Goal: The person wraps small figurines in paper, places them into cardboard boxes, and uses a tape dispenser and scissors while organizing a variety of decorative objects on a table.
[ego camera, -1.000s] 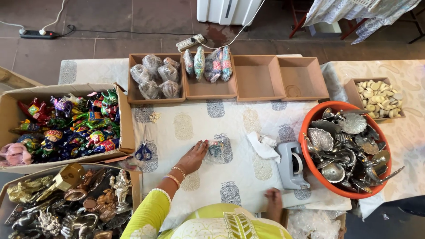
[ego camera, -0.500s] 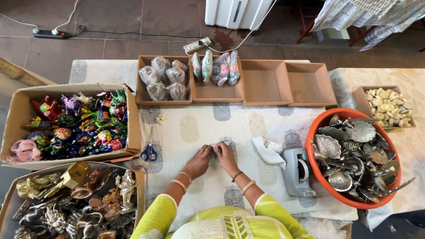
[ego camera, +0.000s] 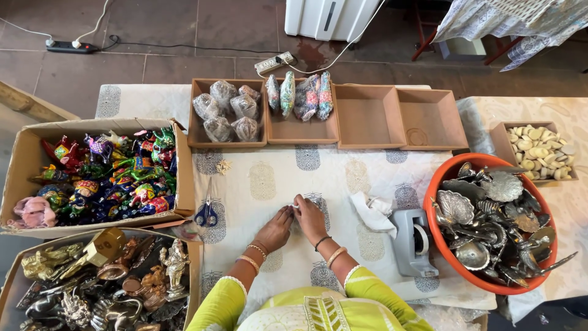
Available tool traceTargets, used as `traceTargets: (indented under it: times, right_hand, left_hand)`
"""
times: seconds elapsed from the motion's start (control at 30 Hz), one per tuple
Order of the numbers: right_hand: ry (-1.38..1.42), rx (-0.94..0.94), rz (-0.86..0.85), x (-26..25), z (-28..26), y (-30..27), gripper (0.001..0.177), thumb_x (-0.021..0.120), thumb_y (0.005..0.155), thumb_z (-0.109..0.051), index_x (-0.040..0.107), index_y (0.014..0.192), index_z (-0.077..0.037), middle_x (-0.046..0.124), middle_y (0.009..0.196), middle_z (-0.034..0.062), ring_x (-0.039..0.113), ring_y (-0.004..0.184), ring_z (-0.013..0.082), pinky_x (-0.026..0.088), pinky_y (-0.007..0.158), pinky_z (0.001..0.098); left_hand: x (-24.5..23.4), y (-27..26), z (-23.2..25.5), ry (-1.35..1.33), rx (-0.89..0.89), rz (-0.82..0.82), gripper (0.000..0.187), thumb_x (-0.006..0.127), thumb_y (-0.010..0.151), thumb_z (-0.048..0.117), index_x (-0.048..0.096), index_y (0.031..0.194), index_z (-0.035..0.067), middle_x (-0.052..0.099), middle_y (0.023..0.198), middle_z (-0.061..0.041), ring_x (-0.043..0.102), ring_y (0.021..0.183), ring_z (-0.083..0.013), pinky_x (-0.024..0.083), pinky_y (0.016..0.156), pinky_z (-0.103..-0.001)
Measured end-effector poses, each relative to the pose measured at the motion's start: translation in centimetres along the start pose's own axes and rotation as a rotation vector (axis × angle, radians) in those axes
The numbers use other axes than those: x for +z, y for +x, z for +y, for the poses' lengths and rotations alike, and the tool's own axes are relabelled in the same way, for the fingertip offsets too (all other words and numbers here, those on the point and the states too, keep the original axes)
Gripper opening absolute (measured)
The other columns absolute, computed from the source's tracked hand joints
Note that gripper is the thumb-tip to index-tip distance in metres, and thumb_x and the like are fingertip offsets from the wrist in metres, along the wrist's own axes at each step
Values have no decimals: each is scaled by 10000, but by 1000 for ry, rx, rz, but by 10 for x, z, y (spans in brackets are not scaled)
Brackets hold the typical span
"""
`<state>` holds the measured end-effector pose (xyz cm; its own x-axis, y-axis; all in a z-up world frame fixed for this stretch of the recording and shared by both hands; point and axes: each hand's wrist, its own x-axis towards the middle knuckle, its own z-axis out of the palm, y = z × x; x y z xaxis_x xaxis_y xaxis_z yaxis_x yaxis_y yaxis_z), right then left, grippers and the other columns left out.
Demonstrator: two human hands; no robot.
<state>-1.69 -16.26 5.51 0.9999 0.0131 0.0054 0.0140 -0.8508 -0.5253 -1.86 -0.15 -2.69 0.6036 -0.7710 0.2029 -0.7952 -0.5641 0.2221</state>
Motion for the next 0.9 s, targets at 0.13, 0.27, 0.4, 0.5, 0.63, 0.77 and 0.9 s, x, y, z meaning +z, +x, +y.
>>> traceTargets:
  times: [0.13,0.27,0.4,0.5,0.63,0.77,0.9]
  right_hand:
    - [-57,-34,-13,1,4,5,211,677,949,-212,494,1035,-150,683,843,71,685,762,285,517,577,435]
    - [-24,-4,-79,-3,18,7,269,710,927,-216,483,1061,-164,677,785,70,678,742,299,492,594,447]
    - [58,40,-180,8,35,13,296,726,910,-198,487,1084,-170,664,751,90,672,750,316,484,635,457]
    - [32,33,-182,2,32,11,307,724,921,-194,489,1117,-170,658,755,95,662,736,304,476,631,447]
    - [154,87,-187,6,52,4,348,743,922,-192,504,1174,-167,629,744,109,623,696,261,470,600,383]
    - [493,250,40,10,97,-25,201,676,970,-161,575,1144,-141,676,834,25,644,724,134,538,623,253]
    - [603,310,198,17,126,-60,122,636,995,-102,589,1107,-87,701,928,19,667,797,124,574,701,235]
  left_hand:
    - [-4,-1,1,-16,-19,7,541,653,805,108,576,1268,-160,539,1390,-290,437,1378,-403,328,1204,-426]
    - [-6,1,2,-89,-26,31,553,671,767,79,582,1261,-151,537,1391,-291,437,1381,-401,336,1193,-418]
    - [-10,2,4,-61,-8,41,530,680,781,89,589,1248,-144,540,1392,-291,438,1376,-398,342,1190,-421]
    - [-23,4,6,-29,16,28,521,680,791,101,588,1236,-154,539,1382,-292,436,1364,-408,342,1178,-434]
    - [-15,4,4,14,23,-7,478,655,819,77,593,1237,-145,531,1386,-291,437,1354,-408,352,1176,-433]
    - [-5,4,1,-35,-36,9,405,614,848,18,615,1239,-88,513,1430,-253,423,1374,-391,378,1167,-419]
    - [-15,18,1,-35,-67,-34,332,598,848,-21,643,1177,-24,470,1493,-201,374,1433,-387,384,1177,-417]
